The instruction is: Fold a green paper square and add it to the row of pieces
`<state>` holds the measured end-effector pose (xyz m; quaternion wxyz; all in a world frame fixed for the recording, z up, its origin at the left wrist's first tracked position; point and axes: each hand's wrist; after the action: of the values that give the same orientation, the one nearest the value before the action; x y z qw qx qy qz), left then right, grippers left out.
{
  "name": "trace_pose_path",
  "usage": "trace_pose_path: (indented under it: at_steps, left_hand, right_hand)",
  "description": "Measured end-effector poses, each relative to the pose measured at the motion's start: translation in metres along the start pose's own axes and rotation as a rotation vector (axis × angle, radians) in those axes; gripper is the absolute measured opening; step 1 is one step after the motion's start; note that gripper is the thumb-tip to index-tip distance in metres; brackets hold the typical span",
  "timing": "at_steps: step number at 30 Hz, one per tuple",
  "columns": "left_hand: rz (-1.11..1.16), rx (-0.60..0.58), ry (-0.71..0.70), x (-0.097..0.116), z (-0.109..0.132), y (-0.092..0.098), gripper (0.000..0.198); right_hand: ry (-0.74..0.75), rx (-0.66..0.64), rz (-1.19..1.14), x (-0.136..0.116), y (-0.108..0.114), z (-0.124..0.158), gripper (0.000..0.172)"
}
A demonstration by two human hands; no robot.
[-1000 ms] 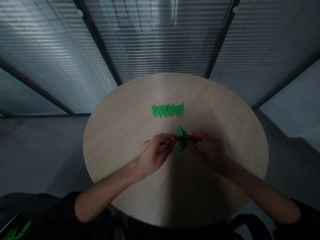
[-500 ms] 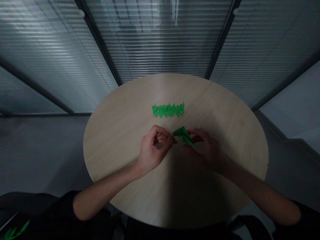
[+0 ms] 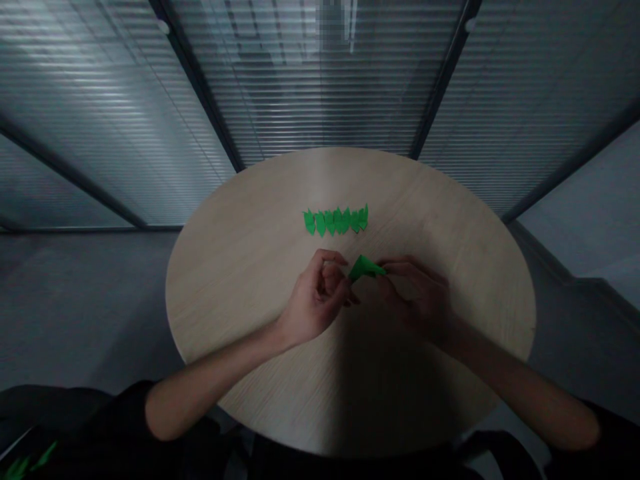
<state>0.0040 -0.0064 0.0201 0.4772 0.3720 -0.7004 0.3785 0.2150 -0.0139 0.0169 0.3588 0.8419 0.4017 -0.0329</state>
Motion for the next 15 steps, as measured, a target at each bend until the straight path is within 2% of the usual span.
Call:
trace_pose_path:
  at_steps: [4, 8, 11, 15]
  left_hand:
    - [-0.325, -0.026, -0.035, -0.002, 0.004, 0.002, 0.034]
    - [-0.561, -0.007, -0.209, -0.002, 0.004, 0.007, 0.056]
    - [-0.616, -0.036, -0.322, -0.003, 0.002, 0.01, 0.04]
    - [-0.614, -0.083, -0.406, -0.005, -0.001, 0.011, 0.02]
  right_hand:
    - [0.05, 0.015, 0.052, 0.001, 0.002, -0.002, 0.013]
    - [0.166, -0.074, 0.149, 0.0, 0.001, 0.0, 0.011]
    - [0.234, -0.119, 0.191, -0.003, 0.002, 0.001, 0.013]
    - [0.275, -0.096, 0.192, -0.005, 0.005, 0.0, 0.019]
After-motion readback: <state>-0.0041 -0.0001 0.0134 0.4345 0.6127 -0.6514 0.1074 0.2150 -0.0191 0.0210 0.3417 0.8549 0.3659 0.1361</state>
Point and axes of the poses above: each hand's wrist, its own z-axis away from the middle knuckle, its own y-axis out of the back of the hand, x = y × z, and after that the axes turned 11 degrees about z, right-handed
